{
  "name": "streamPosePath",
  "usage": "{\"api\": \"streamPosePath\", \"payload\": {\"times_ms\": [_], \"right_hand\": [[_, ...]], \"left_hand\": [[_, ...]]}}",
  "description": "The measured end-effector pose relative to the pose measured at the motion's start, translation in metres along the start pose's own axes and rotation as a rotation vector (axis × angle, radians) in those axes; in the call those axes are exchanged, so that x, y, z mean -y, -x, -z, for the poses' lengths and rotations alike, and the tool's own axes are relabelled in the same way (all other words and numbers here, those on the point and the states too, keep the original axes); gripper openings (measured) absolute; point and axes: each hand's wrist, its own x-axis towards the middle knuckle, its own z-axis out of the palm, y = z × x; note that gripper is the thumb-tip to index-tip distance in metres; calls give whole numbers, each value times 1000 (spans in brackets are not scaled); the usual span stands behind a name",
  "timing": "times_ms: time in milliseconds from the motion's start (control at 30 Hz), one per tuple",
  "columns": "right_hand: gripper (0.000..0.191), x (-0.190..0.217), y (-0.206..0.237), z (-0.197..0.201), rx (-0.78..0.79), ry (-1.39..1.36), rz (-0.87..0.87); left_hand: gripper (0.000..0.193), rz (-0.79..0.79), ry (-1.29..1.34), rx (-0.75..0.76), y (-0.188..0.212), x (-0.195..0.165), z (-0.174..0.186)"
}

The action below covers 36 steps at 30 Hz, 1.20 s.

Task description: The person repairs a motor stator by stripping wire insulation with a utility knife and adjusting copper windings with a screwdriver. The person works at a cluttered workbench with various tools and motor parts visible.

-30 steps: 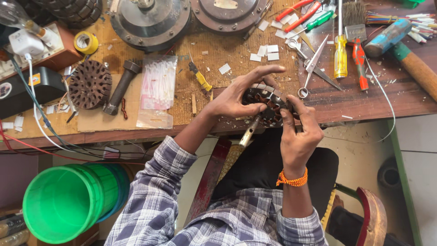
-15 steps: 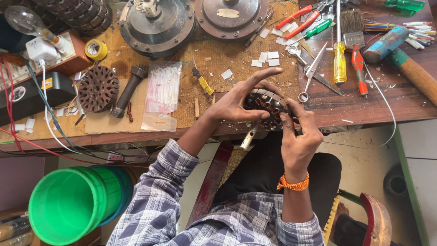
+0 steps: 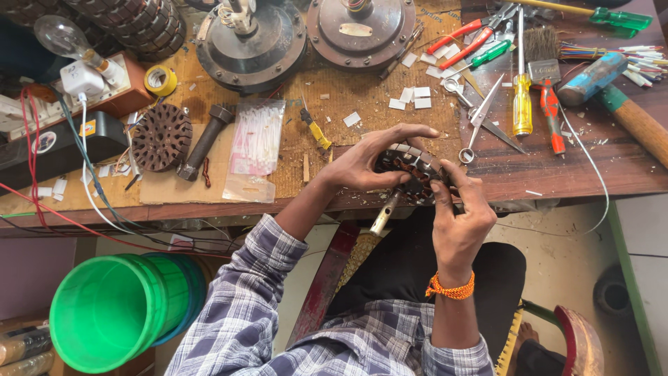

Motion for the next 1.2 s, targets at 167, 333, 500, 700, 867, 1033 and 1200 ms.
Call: {"api": "streamPosePath", "payload": {"times_ms": [167, 333, 500, 700, 867, 1033, 1200], "right_hand": [[28, 0, 3, 2, -5, 40, 21], [28, 3, 2, 3, 0, 35, 1], [28, 7, 0, 5, 7, -1, 6], [30, 5, 4, 10, 1, 38, 38], [30, 3, 8, 11, -1, 57, 51], [32, 4, 10, 13, -9, 56, 109], [31, 2, 12, 12, -5, 32, 80]], "left_hand": [[76, -18, -6, 27, 1, -2, 2], [75, 18, 30, 17, -1, -5, 0], [65, 19, -45, 14, -3, -9, 1], [51, -28, -117, 59, -6, -16, -1], [44, -22, -122, 66, -9, -17, -5], [46, -73, -143, 57, -6, -13, -8], [47, -61, -196, 20, -7, -15, -11]]}}
